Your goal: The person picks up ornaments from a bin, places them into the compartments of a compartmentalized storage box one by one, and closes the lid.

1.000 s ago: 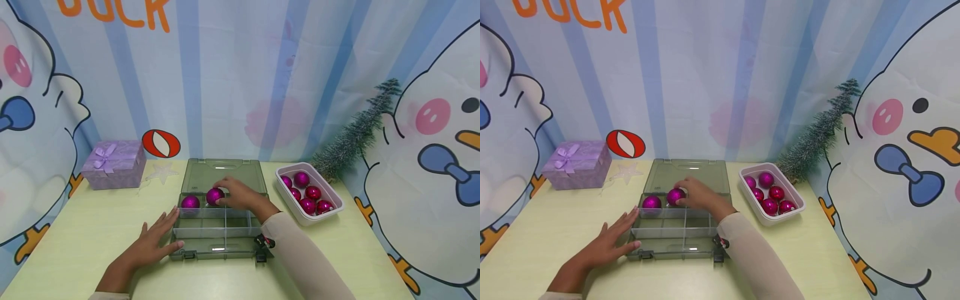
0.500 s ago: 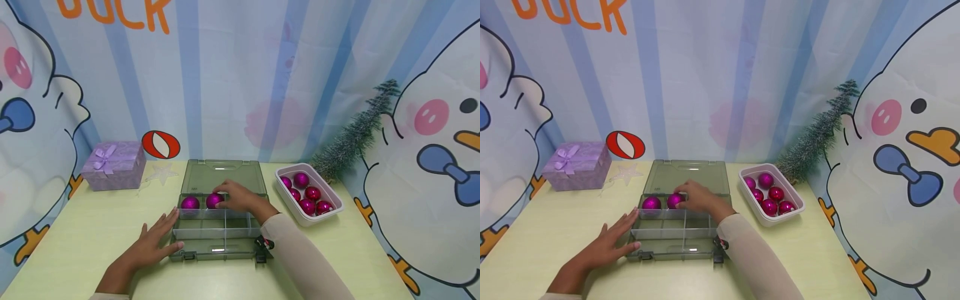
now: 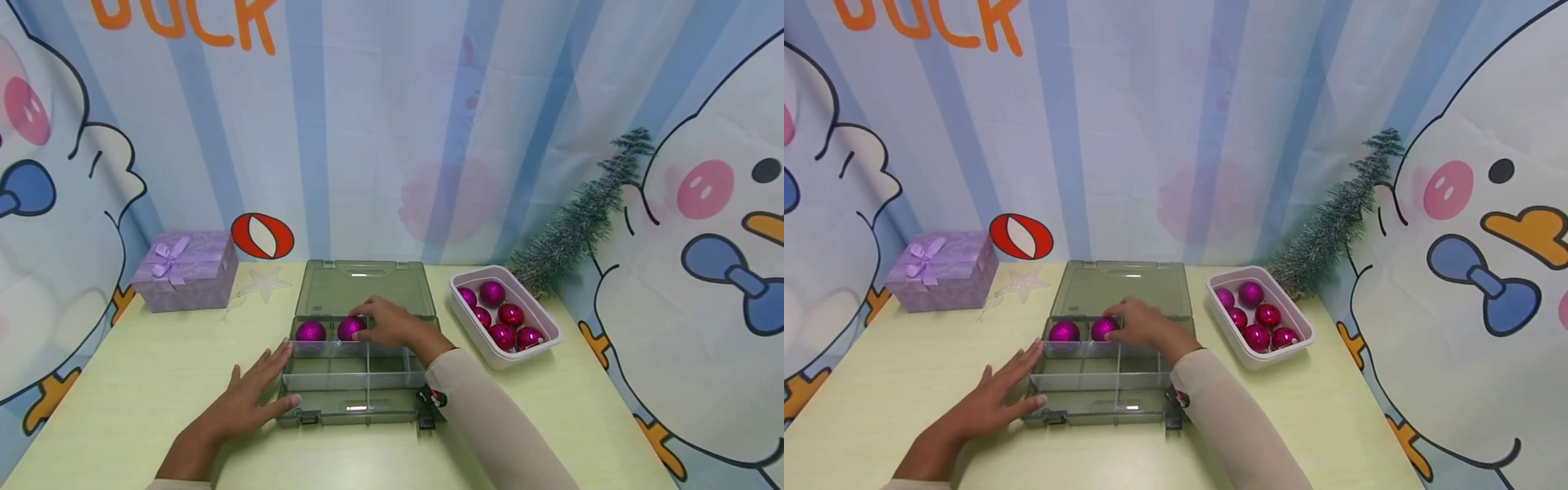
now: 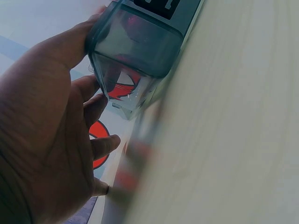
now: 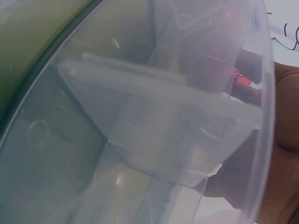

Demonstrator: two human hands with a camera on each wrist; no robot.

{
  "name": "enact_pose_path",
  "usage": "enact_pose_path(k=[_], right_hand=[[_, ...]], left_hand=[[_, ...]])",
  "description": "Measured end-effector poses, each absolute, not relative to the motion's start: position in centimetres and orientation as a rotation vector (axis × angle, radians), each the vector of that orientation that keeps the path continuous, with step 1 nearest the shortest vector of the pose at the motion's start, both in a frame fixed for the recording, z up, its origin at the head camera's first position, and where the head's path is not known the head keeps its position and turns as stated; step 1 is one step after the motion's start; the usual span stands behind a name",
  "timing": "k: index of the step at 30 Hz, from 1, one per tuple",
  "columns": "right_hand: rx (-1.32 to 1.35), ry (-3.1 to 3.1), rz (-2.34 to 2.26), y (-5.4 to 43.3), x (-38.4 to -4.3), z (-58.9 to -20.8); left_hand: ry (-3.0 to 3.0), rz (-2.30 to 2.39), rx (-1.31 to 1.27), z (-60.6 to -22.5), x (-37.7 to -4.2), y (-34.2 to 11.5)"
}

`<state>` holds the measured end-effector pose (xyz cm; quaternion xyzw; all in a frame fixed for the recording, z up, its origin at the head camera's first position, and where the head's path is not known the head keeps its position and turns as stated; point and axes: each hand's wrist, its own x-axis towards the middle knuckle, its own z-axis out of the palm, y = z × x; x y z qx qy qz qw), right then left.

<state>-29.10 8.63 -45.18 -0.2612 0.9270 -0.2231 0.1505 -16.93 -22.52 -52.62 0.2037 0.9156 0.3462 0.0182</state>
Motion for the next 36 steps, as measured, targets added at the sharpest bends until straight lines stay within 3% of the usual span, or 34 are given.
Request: enact_pose_path(k=[20, 36], right_hand=[[-0.721, 2.679, -0.663, 8.5, -29.2, -45.3], [-0.845, 2.702, -0.966, 12.5, -29.2, -43.0]], left_hand=[[2.846, 1.06, 0.618, -52.2, -16.9, -22.6], [2.865, 1.051, 0.631, -52.6, -17.0, -22.5]])
